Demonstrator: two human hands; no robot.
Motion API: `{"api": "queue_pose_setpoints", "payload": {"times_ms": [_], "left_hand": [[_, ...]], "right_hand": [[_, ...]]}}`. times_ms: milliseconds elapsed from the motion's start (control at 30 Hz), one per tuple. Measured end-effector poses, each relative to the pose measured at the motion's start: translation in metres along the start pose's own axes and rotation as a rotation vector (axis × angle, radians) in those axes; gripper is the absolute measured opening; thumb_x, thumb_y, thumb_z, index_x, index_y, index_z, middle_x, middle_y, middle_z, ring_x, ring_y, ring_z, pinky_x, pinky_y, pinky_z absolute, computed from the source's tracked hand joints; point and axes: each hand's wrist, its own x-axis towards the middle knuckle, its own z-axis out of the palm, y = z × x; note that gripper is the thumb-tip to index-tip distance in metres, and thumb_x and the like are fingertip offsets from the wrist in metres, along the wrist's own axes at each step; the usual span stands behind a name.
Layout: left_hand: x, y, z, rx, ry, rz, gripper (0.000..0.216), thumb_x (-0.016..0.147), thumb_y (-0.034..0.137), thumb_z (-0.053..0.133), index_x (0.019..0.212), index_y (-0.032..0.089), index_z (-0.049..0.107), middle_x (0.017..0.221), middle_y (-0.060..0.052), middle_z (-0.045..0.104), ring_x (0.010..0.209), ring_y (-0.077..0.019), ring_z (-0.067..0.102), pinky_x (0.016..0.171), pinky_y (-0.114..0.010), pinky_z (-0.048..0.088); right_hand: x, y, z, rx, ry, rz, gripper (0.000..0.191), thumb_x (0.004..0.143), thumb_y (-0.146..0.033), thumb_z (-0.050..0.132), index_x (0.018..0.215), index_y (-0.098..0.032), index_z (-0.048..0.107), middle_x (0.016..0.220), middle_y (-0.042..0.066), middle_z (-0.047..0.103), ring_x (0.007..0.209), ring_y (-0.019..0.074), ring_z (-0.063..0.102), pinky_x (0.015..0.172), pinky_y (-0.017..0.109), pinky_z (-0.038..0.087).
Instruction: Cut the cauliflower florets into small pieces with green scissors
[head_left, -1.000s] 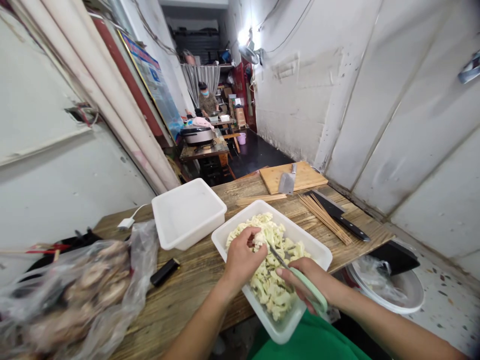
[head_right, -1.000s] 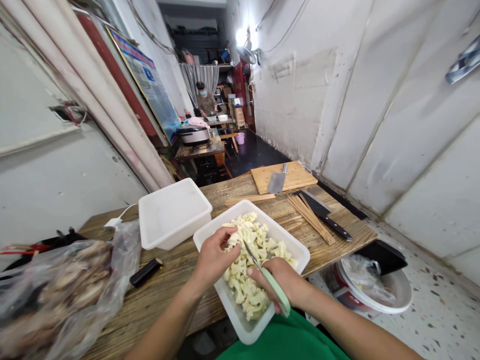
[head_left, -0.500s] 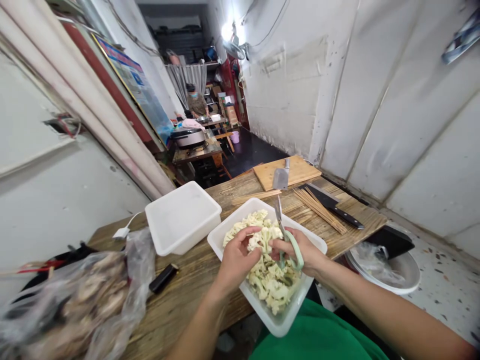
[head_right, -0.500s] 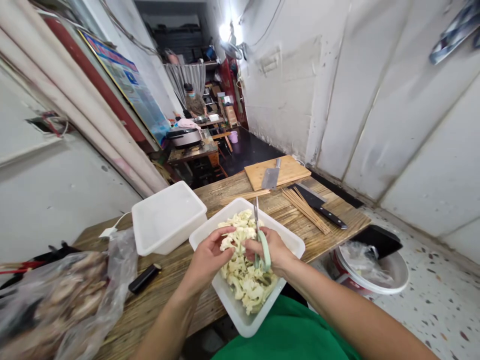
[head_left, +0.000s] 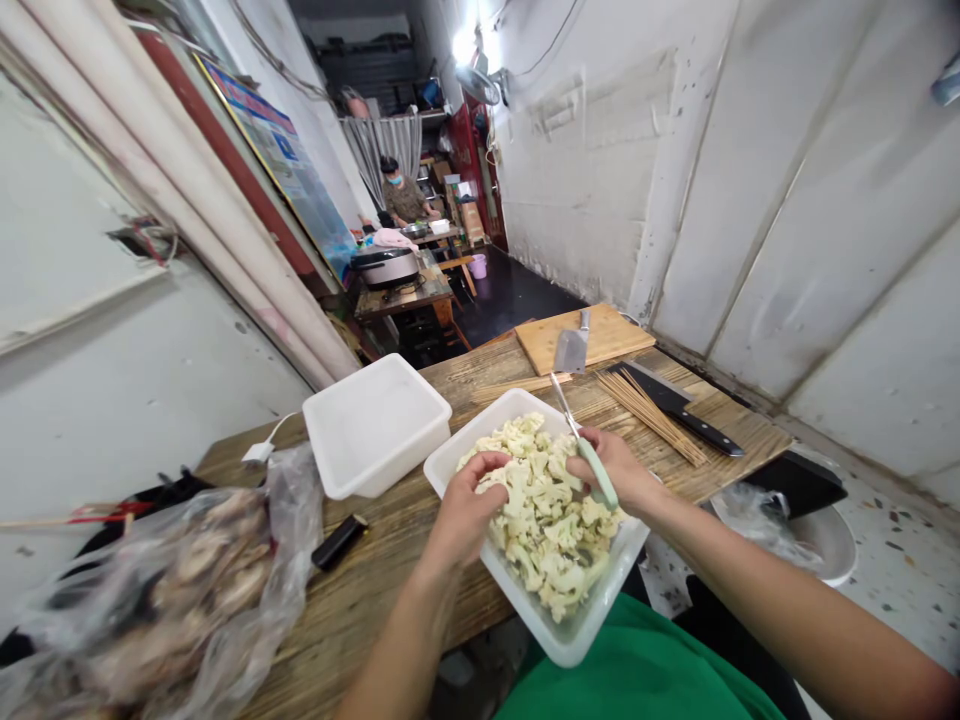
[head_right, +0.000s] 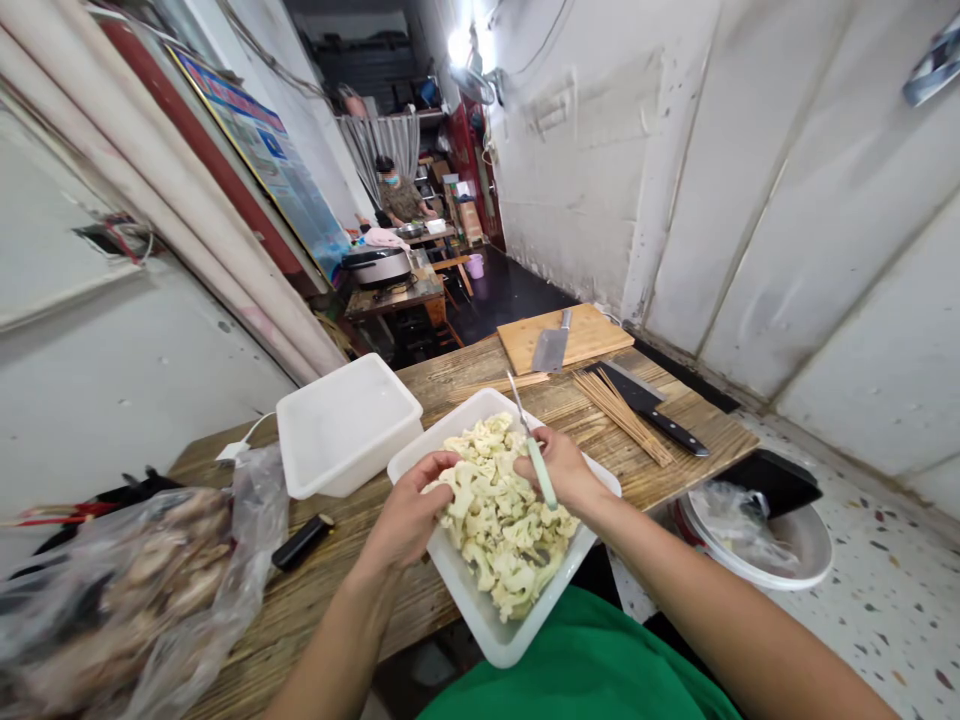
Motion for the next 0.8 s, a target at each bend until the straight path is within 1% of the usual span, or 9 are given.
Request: {"api": "queue_pose_setpoints", "payload": {"times_ms": [167,233,300,367,467,533,633,733,800], "left_hand": [[0.004,0.003,-0.004,-0.183,0.078,-0.005,0.041,0.056,0.023,0.073,0.094,0.016,0.061,0.093,-0.002,0.064,0.079,-0.0123,0.058,0.073,-0.024,0.047],[0.005,0.002,-0.001,-0.282,0.075,-0.047,0.041,0.055,0.027,0.078,0.090,0.015,0.061,0.086,-0.002,0.064,0.075,-0.0120,0.059,0.073,-0.026,0.048],[0.005,0.001,0.001,-0.342,0.078,-0.070,0.040,0.054,0.029,0.080,0.085,0.014,0.060,0.081,0.000,0.064,0.072,-0.0111,0.059,0.072,-0.026,0.049],[0.007,-0.001,0.002,-0.373,0.108,-0.091,0.040,0.053,0.031,0.081,0.082,0.015,0.058,0.075,0.002,0.061,0.065,-0.0092,0.058,0.064,-0.023,0.048],[0.012,-0.004,0.003,-0.371,0.170,-0.106,0.042,0.052,0.033,0.080,0.083,0.016,0.057,0.070,0.005,0.057,0.055,-0.0059,0.051,0.048,-0.018,0.041],[0.015,-0.005,0.006,-0.337,0.223,-0.063,0.041,0.053,0.033,0.079,0.083,0.015,0.058,0.073,0.003,0.058,0.053,-0.0050,0.049,0.044,-0.017,0.039],[0.016,-0.004,0.011,-0.330,0.255,-0.011,0.036,0.054,0.032,0.078,0.079,0.014,0.059,0.076,0.002,0.059,0.058,-0.0057,0.052,0.051,-0.019,0.048],[0.015,-0.001,0.017,-0.367,0.208,-0.007,0.033,0.056,0.032,0.077,0.075,0.014,0.059,0.072,0.003,0.058,0.062,-0.0069,0.055,0.062,-0.024,0.054],[0.015,-0.001,0.018,-0.320,0.194,0.008,0.032,0.058,0.032,0.076,0.078,0.013,0.060,0.074,0.002,0.059,0.062,-0.0075,0.056,0.063,-0.024,0.055]], "right_hand": [[0.013,0.006,-0.014,0.025,-0.103,0.032,0.027,0.064,-0.032,0.067,0.078,-0.019,0.047,0.052,-0.006,0.054,0.047,0.0109,0.053,0.046,0.021,0.044],[0.010,0.006,-0.017,-0.146,-0.097,0.010,0.032,0.068,-0.039,0.067,0.085,-0.019,0.049,0.056,-0.004,0.056,0.051,0.0134,0.055,0.051,0.024,0.045],[-0.001,0.003,-0.020,-0.436,-0.062,-0.071,0.031,0.075,-0.044,0.064,0.086,-0.018,0.053,0.060,0.000,0.058,0.057,0.0165,0.057,0.055,0.027,0.044],[-0.020,-0.003,-0.022,-0.655,-0.115,-0.166,0.030,0.081,-0.047,0.058,0.086,-0.017,0.057,0.069,0.004,0.062,0.065,0.0192,0.059,0.060,0.028,0.044],[-0.050,-0.012,-0.022,-0.735,-0.305,-0.189,0.034,0.085,-0.050,0.052,0.090,-0.018,0.061,0.082,0.006,0.066,0.074,0.0214,0.061,0.065,0.028,0.044],[-0.062,-0.014,-0.019,-0.778,-0.337,-0.163,0.037,0.084,-0.053,0.053,0.094,-0.018,0.062,0.087,0.008,0.068,0.079,0.0231,0.062,0.069,0.028,0.044],[-0.067,-0.016,-0.016,-0.852,-0.300,-0.130,0.039,0.083,-0.054,0.053,0.096,-0.018,0.062,0.088,0.009,0.068,0.082,0.0249,0.063,0.070,0.028,0.044],[-0.065,-0.019,-0.017,-0.887,-0.298,-0.124,0.038,0.086,-0.054,0.050,0.090,-0.017,0.061,0.083,0.009,0.068,0.079,0.0246,0.063,0.067,0.028,0.043],[-0.064,-0.020,-0.018,-0.872,-0.326,-0.128,0.039,0.085,-0.055,0.050,0.085,-0.017,0.060,0.080,0.008,0.067,0.076,0.0232,0.062,0.065,0.027,0.042]]}}
